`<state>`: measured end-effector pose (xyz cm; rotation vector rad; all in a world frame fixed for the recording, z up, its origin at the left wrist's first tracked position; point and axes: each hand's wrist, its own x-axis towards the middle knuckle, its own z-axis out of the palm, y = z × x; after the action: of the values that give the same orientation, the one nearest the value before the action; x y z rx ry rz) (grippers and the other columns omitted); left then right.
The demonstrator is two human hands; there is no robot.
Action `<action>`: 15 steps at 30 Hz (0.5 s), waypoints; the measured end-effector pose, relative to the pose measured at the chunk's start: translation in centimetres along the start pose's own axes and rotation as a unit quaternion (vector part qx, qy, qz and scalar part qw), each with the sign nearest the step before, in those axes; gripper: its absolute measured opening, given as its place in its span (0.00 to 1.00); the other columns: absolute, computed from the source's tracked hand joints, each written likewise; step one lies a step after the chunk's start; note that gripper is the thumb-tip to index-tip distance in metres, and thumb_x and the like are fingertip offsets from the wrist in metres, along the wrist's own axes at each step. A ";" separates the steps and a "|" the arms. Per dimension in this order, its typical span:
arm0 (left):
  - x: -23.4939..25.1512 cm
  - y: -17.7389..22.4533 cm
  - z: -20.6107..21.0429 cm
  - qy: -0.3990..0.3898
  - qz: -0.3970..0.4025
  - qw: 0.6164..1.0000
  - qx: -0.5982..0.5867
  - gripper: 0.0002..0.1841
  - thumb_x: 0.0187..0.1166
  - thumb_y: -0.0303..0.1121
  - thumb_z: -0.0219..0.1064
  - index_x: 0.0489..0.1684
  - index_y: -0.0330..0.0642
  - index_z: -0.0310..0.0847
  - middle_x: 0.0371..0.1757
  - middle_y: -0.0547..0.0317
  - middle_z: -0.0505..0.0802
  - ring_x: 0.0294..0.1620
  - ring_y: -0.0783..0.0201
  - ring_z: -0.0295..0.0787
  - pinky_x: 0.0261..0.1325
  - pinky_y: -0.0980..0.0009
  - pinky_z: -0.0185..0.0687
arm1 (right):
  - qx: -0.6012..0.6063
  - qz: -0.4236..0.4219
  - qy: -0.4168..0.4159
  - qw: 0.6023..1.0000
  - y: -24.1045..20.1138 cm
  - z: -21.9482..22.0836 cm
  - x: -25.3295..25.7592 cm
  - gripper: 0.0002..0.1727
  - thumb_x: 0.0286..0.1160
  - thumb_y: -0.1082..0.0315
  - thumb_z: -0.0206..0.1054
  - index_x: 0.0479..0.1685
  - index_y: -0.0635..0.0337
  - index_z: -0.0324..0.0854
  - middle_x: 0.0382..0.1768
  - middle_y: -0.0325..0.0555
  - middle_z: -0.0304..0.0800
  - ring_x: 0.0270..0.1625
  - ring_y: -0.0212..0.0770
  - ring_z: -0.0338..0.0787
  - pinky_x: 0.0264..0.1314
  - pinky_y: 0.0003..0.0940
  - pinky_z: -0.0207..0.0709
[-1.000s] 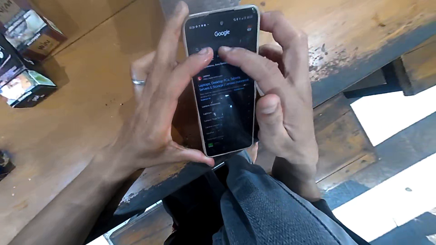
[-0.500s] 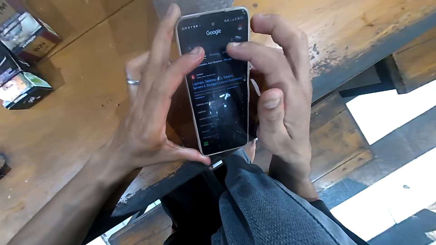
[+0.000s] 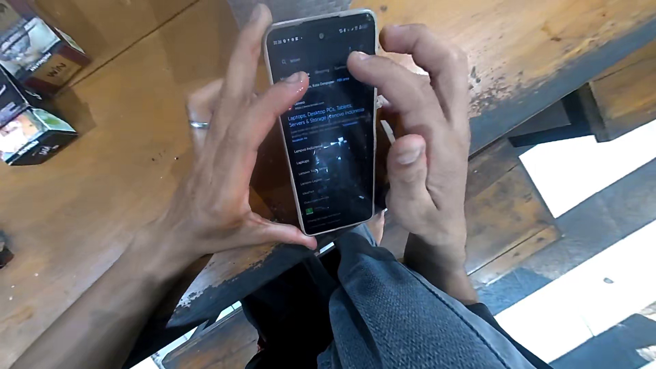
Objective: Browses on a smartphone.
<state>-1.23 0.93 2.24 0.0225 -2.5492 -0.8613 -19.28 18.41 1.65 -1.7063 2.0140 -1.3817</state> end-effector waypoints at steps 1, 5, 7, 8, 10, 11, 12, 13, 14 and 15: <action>0.0 0.0 0.0 0.000 0.002 1.000 0.003 0.65 0.44 0.71 0.82 0.87 0.43 0.59 0.93 0.36 0.54 0.90 0.44 0.55 0.84 0.46 0.52 | -0.008 0.005 -0.008 1.000 0.0 0.0 0.0 0.36 0.91 0.42 0.39 0.85 0.56 0.71 0.84 0.61 0.60 0.77 0.48 0.75 0.71 0.37 0.79; 0.0 0.1 0.0 0.002 0.001 1.000 0.001 0.65 0.45 0.71 0.82 0.87 0.42 0.59 0.93 0.36 0.54 0.90 0.44 0.55 0.84 0.47 0.52 | 0.000 -0.007 0.006 1.000 0.0 -0.1 -0.1 0.36 0.92 0.43 0.40 0.84 0.59 0.71 0.84 0.61 0.61 0.77 0.47 0.74 0.72 0.36 0.78; 0.0 0.2 0.1 0.005 -0.004 1.000 0.001 0.65 0.43 0.71 0.82 0.86 0.43 0.60 0.93 0.37 0.55 0.90 0.44 0.55 0.84 0.47 0.53 | 0.002 -0.014 0.017 1.000 0.1 -0.2 -0.3 0.36 0.92 0.44 0.40 0.83 0.62 0.71 0.83 0.60 0.63 0.77 0.46 0.73 0.72 0.35 0.76; 0.0 0.3 0.1 0.005 -0.004 1.000 -0.002 0.65 0.43 0.71 0.82 0.86 0.43 0.60 0.93 0.37 0.55 0.90 0.44 0.55 0.84 0.47 0.52 | 0.001 -0.013 0.019 1.000 0.1 -0.2 -0.3 0.36 0.92 0.44 0.41 0.83 0.62 0.71 0.82 0.60 0.64 0.76 0.46 0.74 0.71 0.34 0.77; 0.1 0.2 0.1 0.001 -0.008 1.000 -0.010 0.66 0.43 0.72 0.82 0.88 0.45 0.59 0.94 0.37 0.51 0.91 0.42 0.53 0.85 0.45 0.52 | 0.002 -0.012 0.021 1.000 0.0 -0.2 -0.2 0.37 0.91 0.44 0.41 0.83 0.63 0.69 0.81 0.60 0.65 0.75 0.46 0.75 0.70 0.35 0.78; 0.3 0.1 0.1 0.001 -0.009 1.000 -0.009 0.66 0.42 0.72 0.81 0.88 0.46 0.59 0.95 0.38 0.50 0.92 0.43 0.53 0.85 0.44 0.53 | 0.003 -0.016 0.024 1.000 0.1 -0.3 -0.1 0.37 0.91 0.43 0.41 0.83 0.64 0.69 0.81 0.60 0.65 0.76 0.47 0.76 0.71 0.36 0.79; 0.3 0.1 0.0 0.001 -0.008 1.000 -0.006 0.65 0.43 0.73 0.81 0.88 0.47 0.59 0.95 0.38 0.50 0.92 0.44 0.53 0.85 0.45 0.53 | 0.005 -0.021 0.025 0.999 0.1 -0.3 0.1 0.38 0.91 0.43 0.41 0.83 0.65 0.69 0.81 0.60 0.66 0.77 0.47 0.76 0.72 0.37 0.79; 0.3 0.0 0.0 0.001 -0.009 1.000 -0.005 0.65 0.43 0.73 0.81 0.87 0.47 0.60 0.95 0.39 0.50 0.91 0.44 0.54 0.84 0.46 0.53 | 0.008 -0.026 0.028 0.999 0.2 -0.4 0.1 0.38 0.91 0.43 0.40 0.82 0.65 0.70 0.80 0.60 0.67 0.77 0.47 0.76 0.72 0.37 0.79; 0.2 0.1 0.0 0.001 -0.010 1.000 -0.004 0.64 0.43 0.73 0.81 0.87 0.46 0.61 0.95 0.38 0.50 0.91 0.44 0.54 0.83 0.46 0.53 | 0.011 -0.032 0.031 0.999 0.2 -0.4 0.0 0.37 0.91 0.43 0.40 0.82 0.66 0.70 0.80 0.60 0.68 0.77 0.47 0.76 0.72 0.37 0.79; 0.1 0.1 0.0 -0.003 -0.011 1.000 -0.002 0.64 0.43 0.72 0.81 0.87 0.46 0.61 0.95 0.39 0.49 0.91 0.44 0.53 0.83 0.46 0.52 | 0.013 -0.035 0.034 0.999 0.2 -0.4 -0.1 0.37 0.92 0.44 0.40 0.81 0.66 0.71 0.79 0.60 0.68 0.77 0.47 0.76 0.71 0.37 0.79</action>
<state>-1.32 1.02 2.38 0.0472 -2.5574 -0.8776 -19.63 18.71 1.68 -1.7587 1.9787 -1.4999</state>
